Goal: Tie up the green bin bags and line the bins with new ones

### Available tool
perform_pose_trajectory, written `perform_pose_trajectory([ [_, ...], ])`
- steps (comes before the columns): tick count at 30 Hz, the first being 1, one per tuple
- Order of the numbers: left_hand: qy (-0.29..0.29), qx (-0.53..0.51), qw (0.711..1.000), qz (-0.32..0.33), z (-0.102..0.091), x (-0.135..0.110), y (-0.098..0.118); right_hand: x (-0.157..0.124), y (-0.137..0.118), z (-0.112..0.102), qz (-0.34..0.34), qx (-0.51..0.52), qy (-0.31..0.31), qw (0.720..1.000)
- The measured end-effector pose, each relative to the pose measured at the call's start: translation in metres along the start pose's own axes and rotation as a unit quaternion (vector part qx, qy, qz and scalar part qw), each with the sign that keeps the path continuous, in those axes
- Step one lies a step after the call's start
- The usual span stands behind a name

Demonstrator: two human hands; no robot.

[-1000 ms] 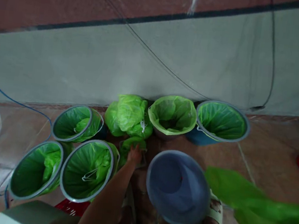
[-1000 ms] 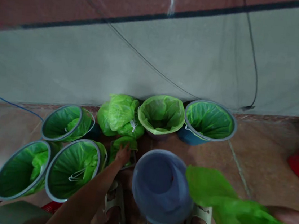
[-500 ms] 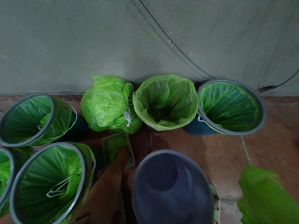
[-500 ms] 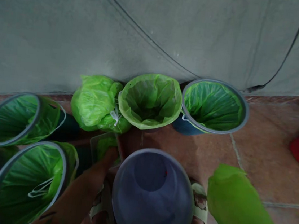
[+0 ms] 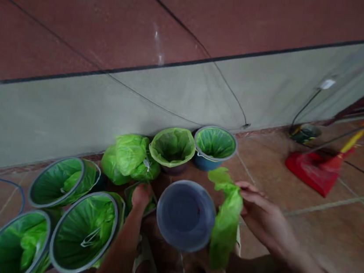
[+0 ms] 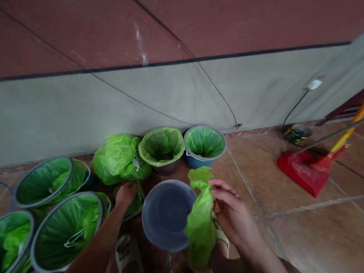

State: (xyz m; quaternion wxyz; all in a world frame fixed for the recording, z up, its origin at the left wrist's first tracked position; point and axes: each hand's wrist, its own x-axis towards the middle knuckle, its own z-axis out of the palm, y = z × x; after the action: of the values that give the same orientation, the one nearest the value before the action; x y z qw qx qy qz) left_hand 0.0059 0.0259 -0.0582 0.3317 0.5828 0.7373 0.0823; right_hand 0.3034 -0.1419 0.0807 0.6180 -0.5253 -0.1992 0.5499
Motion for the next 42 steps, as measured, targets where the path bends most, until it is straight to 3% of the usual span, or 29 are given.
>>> perform_pose_trajectory([
  [1,-0.001,-0.035,0.999,0.013,0.0,-0.02,0.016,-0.003,-0.001,0.006,-0.004,0.01,-0.003,1.0],
  [2,-0.019,-0.186,0.982,0.014,0.0,-0.042,0.033,-0.005,-0.001,0.014,-0.012,0.018,-0.007,1.0],
  [4,-0.159,-0.413,0.897,0.003,-0.001,-0.093,0.065,-0.01,0.007,0.032,-0.041,0.009,-0.018,0.999],
  [6,-0.314,-0.491,0.813,0.001,-0.005,-0.14,0.09,-0.024,0.019,0.053,-0.077,-0.035,-0.046,0.995],
  [8,-0.339,-0.542,0.769,0.022,-0.016,-0.175,0.103,-0.046,0.031,0.072,-0.106,-0.106,-0.107,0.983],
  [9,-0.329,-0.557,0.762,0.036,-0.024,-0.187,0.104,-0.059,0.036,0.079,-0.12,-0.152,-0.146,0.97],
  [11,-0.278,-0.56,0.777,0.069,-0.042,-0.2,0.101,-0.088,0.038,0.087,-0.16,-0.253,-0.206,0.932],
  [13,-0.241,-0.533,0.805,0.102,-0.06,-0.207,0.092,-0.112,0.029,0.085,-0.219,-0.319,-0.214,0.897],
  [16,-0.262,-0.495,0.816,0.141,-0.083,-0.219,0.078,-0.127,-0.004,0.073,-0.325,-0.339,-0.125,0.874],
  [18,-0.278,-0.481,0.814,0.173,-0.097,-0.231,0.074,-0.119,-0.032,0.065,-0.38,-0.355,-0.061,0.852],
  [20,-0.288,-0.459,0.815,0.203,-0.109,-0.245,0.072,-0.1,-0.056,0.059,-0.402,-0.368,-0.058,0.836],
  [22,-0.296,-0.439,0.816,0.23,-0.12,-0.257,0.072,-0.077,-0.069,0.056,-0.339,-0.343,-0.135,0.865],
  [24,-0.293,-0.428,0.816,0.254,-0.129,-0.267,0.071,-0.059,-0.07,0.054,-0.221,-0.292,-0.238,0.899],
  [27,-0.288,-0.418,0.816,0.277,-0.138,-0.277,0.068,-0.05,-0.056,0.057,-0.134,-0.241,-0.331,0.903],
  [30,-0.304,-0.411,0.811,0.284,-0.143,-0.283,0.06,-0.057,-0.039,0.063,-0.095,-0.218,-0.361,0.902],
  [33,-0.294,-0.426,0.808,0.281,-0.144,-0.286,0.049,-0.064,-0.035,0.07,-0.074,-0.247,-0.347,0.902],
  [35,-0.282,-0.432,0.811,0.276,-0.144,-0.288,0.04,-0.065,-0.044,0.072,-0.097,-0.263,-0.294,0.914],
  [39,-0.265,-0.403,0.836,0.262,-0.14,-0.29,0.025,-0.066,-0.084,0.073,-0.171,-0.226,-0.165,0.945],
  [42,-0.237,-0.371,0.86,0.257,-0.133,-0.291,0.016,-0.071,-0.111,0.075,-0.187,-0.207,-0.137,0.95],
])
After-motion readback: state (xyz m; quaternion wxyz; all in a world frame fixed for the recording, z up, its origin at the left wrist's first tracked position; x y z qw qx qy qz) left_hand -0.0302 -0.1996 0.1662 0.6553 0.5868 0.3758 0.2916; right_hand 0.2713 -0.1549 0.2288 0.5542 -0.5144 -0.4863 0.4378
